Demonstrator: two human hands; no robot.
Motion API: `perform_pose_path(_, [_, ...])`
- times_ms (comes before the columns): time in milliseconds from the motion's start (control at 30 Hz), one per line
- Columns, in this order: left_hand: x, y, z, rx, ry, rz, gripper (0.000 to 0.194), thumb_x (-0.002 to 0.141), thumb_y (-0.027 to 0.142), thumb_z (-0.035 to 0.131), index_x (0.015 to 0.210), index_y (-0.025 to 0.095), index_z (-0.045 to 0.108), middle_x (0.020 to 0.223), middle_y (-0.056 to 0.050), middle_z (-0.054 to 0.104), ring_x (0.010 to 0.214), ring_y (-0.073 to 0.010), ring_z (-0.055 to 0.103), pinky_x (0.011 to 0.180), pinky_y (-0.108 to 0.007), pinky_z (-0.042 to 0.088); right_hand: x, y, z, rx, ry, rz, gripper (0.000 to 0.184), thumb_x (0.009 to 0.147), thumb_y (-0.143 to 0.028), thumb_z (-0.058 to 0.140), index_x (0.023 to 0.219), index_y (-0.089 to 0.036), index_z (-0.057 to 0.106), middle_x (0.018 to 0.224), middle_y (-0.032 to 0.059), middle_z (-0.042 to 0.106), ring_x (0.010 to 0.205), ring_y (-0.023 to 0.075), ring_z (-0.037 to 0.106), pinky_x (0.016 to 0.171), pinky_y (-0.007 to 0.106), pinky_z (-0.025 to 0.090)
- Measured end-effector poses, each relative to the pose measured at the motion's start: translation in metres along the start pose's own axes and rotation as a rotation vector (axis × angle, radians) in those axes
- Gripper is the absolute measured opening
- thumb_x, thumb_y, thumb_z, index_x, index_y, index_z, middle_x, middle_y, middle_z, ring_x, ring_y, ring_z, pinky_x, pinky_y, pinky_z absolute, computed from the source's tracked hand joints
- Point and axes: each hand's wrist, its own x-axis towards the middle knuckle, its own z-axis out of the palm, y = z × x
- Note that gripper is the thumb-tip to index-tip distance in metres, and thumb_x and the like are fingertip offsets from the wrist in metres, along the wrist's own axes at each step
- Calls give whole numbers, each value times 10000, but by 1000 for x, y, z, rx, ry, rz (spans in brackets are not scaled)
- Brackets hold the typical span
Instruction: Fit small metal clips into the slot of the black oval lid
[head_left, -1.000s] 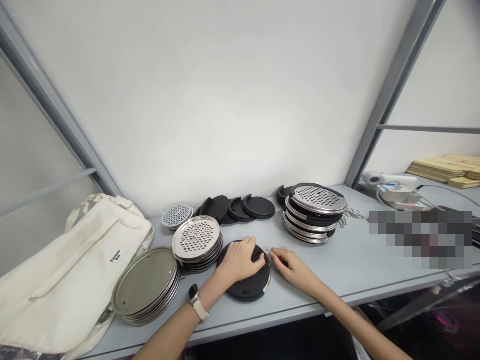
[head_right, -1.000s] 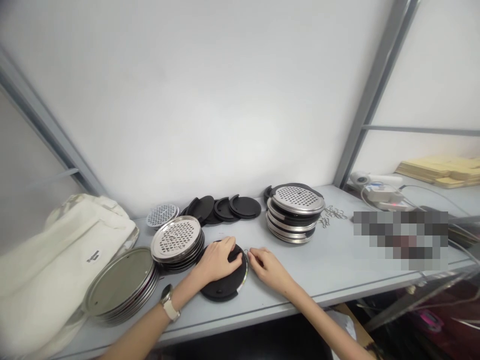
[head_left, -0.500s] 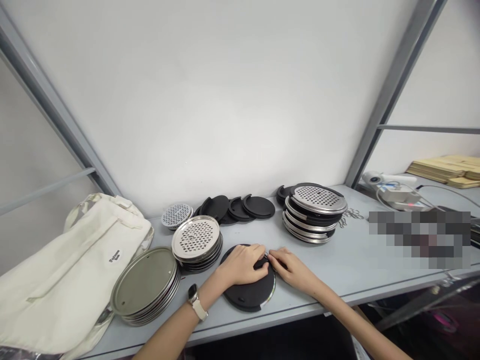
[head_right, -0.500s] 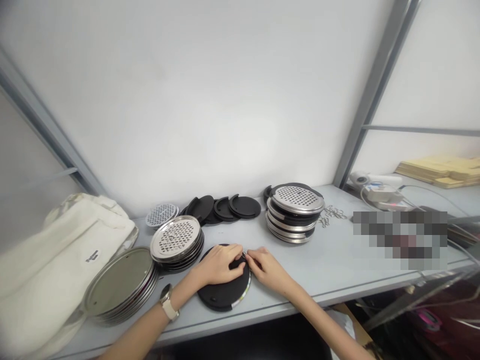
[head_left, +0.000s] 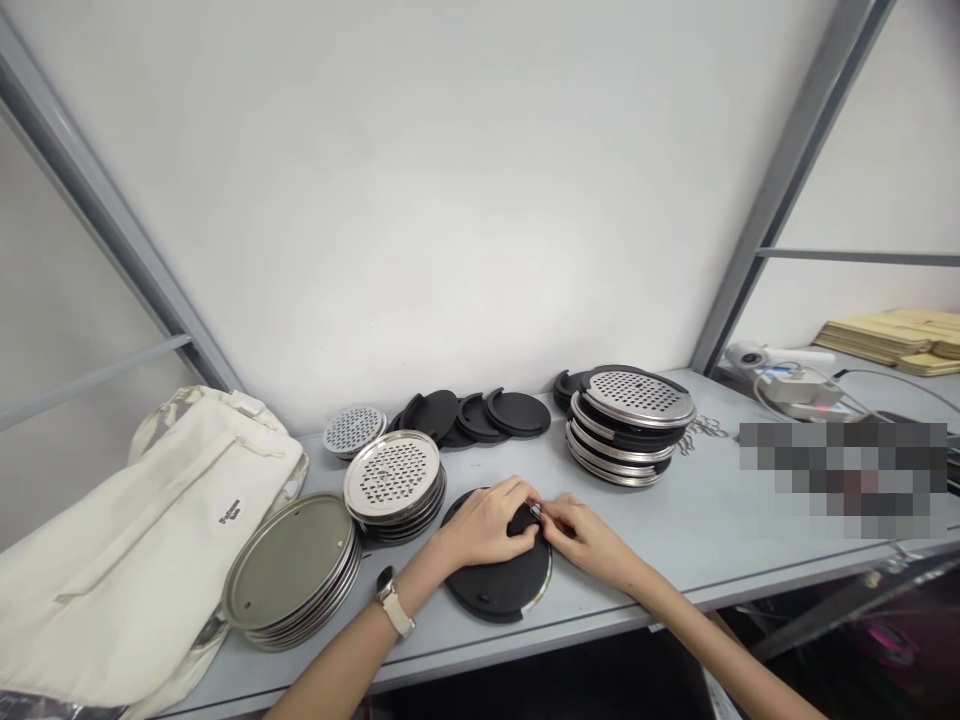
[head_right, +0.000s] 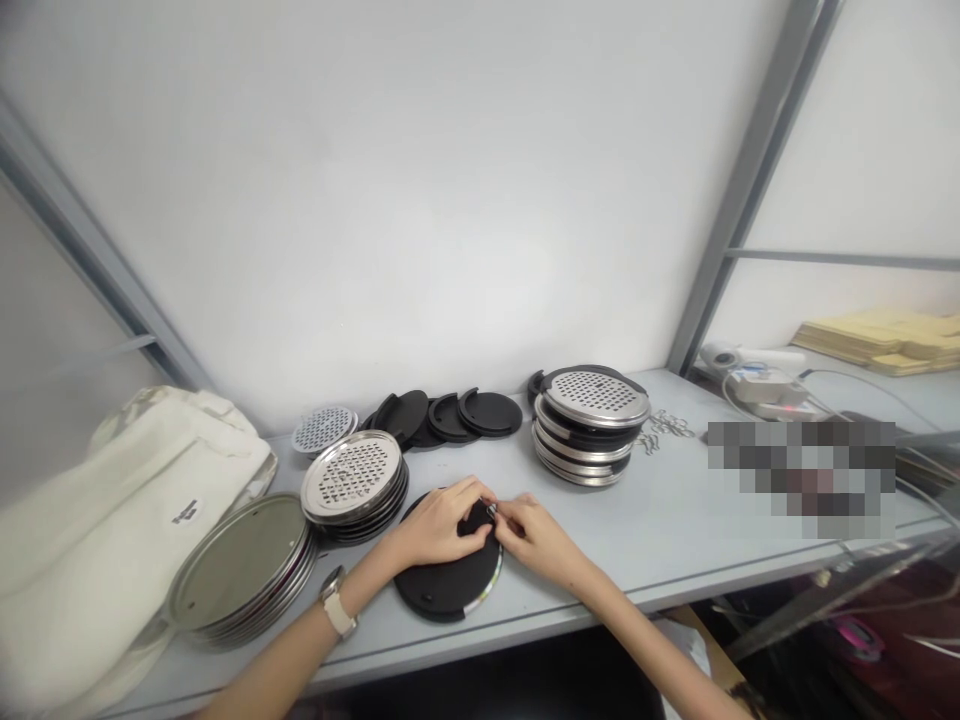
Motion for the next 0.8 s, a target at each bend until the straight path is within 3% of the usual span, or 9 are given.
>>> perform_pose_path(167, [0,-4,3,-145,10,-42,452,759,185,571,1191,227,445,955,-8,598,765,-135,565,760,-263,459,1,-2,0,7,-6,9,329,906,-257,364,583,-193,371,548,-50,379,565,122,396,670,282,370])
perform_pose_path(300, [2,-7,5,-235,3,-62,481,741,177,583,1195,227,432,922,4,605,760,-124,568,754,-255,462,1,-1,0,10,-10,21,340,904,-265,361,572,-198,331,535,-62,326,557,118,368,659,272,359])
perform_pose_path(667, [2,-8,1,-209,22,-62,449,760,119,528,1183,221,416,1005,-20,587,804,-132,545,804,-276,448,0,1,0,2,31,44,347,921,-291,348,586,-198,349,544,-49,373,567,128,399,603,270,340])
perform_pose_path(800, [2,-2,-1,-83,76,-72,303,750,148,542,1037,206,464,984,-36,550,891,-176,525,819,-303,433,0,0,0,1,33,56,346,929,-296,330,597,-202,352,553,-43,392,583,135,418,606,269,345])
